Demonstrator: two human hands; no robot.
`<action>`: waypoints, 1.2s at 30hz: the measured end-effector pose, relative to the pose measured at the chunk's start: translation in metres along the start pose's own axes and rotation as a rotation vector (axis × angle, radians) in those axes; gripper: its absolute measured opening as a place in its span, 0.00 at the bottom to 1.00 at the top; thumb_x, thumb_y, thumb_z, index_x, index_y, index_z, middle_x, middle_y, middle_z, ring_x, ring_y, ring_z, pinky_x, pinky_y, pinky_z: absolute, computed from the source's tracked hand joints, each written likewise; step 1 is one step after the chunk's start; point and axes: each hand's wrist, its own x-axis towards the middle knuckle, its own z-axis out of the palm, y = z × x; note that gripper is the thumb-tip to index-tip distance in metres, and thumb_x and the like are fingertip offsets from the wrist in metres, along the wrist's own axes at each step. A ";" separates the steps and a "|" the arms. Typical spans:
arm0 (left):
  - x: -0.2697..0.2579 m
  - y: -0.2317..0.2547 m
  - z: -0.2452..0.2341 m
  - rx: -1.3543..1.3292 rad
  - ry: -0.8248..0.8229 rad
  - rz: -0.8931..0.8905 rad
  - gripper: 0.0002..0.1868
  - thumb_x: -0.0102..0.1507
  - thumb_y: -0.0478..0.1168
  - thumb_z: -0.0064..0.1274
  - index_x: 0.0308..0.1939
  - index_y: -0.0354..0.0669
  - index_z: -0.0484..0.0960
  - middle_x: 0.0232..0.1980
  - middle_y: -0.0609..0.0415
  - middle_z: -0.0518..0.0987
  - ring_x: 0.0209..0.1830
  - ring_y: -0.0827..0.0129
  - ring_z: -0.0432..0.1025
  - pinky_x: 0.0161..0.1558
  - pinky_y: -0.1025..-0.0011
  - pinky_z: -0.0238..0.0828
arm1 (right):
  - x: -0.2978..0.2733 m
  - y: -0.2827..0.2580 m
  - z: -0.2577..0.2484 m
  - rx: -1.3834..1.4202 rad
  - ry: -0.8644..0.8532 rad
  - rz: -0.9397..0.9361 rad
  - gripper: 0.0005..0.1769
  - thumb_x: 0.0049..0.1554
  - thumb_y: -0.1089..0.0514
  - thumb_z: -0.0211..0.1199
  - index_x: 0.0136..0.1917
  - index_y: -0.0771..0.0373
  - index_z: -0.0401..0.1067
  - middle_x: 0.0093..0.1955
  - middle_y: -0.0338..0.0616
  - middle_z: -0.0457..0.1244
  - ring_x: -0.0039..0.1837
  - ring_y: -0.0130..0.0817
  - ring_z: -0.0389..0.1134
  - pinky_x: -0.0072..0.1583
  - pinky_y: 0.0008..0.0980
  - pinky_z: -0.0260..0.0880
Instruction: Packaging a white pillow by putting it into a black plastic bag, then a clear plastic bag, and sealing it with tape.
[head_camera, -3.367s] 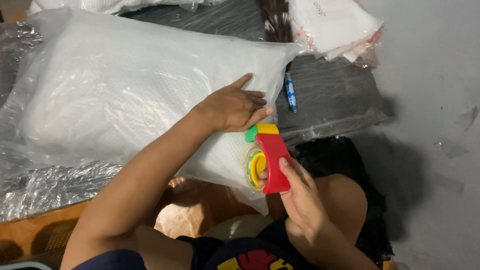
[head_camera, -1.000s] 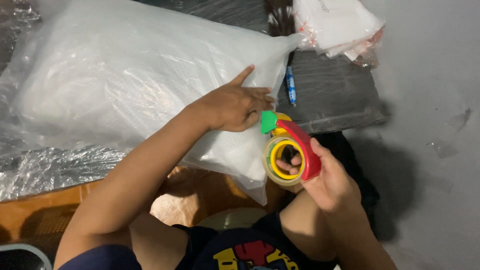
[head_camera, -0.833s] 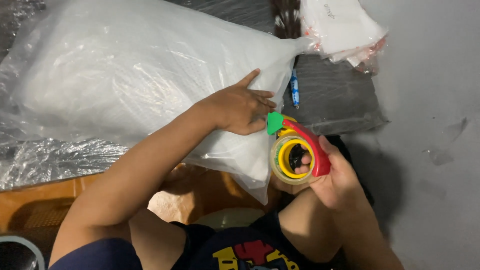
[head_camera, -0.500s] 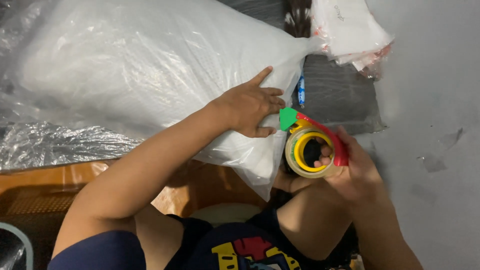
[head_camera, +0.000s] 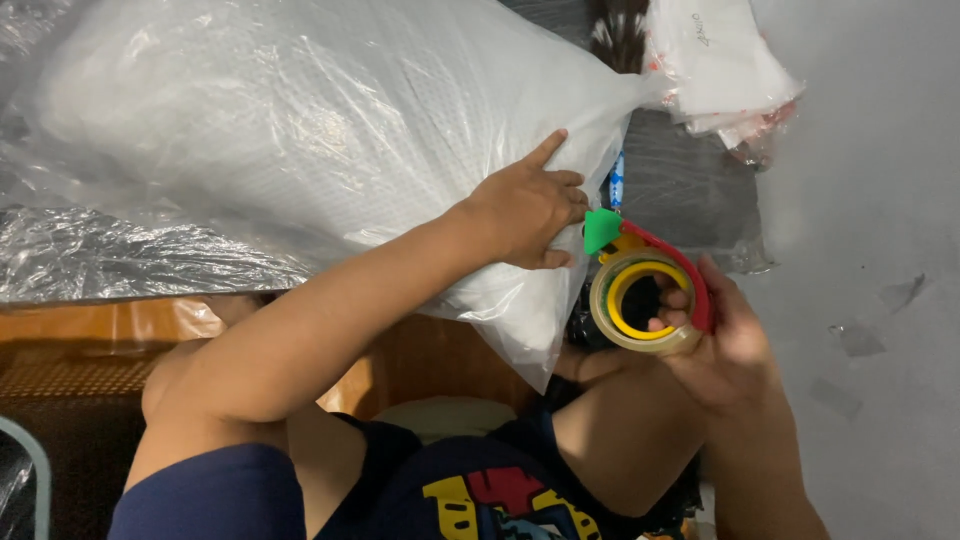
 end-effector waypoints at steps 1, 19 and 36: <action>0.002 0.000 0.003 0.023 -0.020 -0.008 0.33 0.62 0.62 0.51 0.64 0.46 0.79 0.66 0.55 0.79 0.75 0.64 0.64 0.79 0.46 0.14 | 0.000 0.000 -0.001 -0.003 0.011 0.006 0.29 0.70 0.39 0.53 0.57 0.69 0.75 0.38 0.34 0.68 0.37 0.25 0.72 0.50 0.39 0.78; -0.002 0.002 0.012 0.099 0.057 0.024 0.36 0.65 0.67 0.41 0.69 0.49 0.74 0.61 0.58 0.80 0.74 0.62 0.62 0.78 0.42 0.19 | -0.023 -0.005 0.042 0.117 -0.108 -0.085 0.21 0.75 0.52 0.44 0.56 0.73 0.67 0.35 0.43 0.66 0.33 0.29 0.68 0.43 0.33 0.77; -0.006 0.000 0.020 0.223 0.076 0.025 0.28 0.64 0.62 0.46 0.62 0.55 0.80 0.65 0.60 0.79 0.76 0.63 0.61 0.79 0.40 0.20 | -0.031 -0.016 0.050 0.172 -0.223 -0.075 0.23 0.71 0.58 0.36 0.61 0.82 0.63 0.47 0.58 0.69 0.50 0.49 0.73 0.58 0.49 0.72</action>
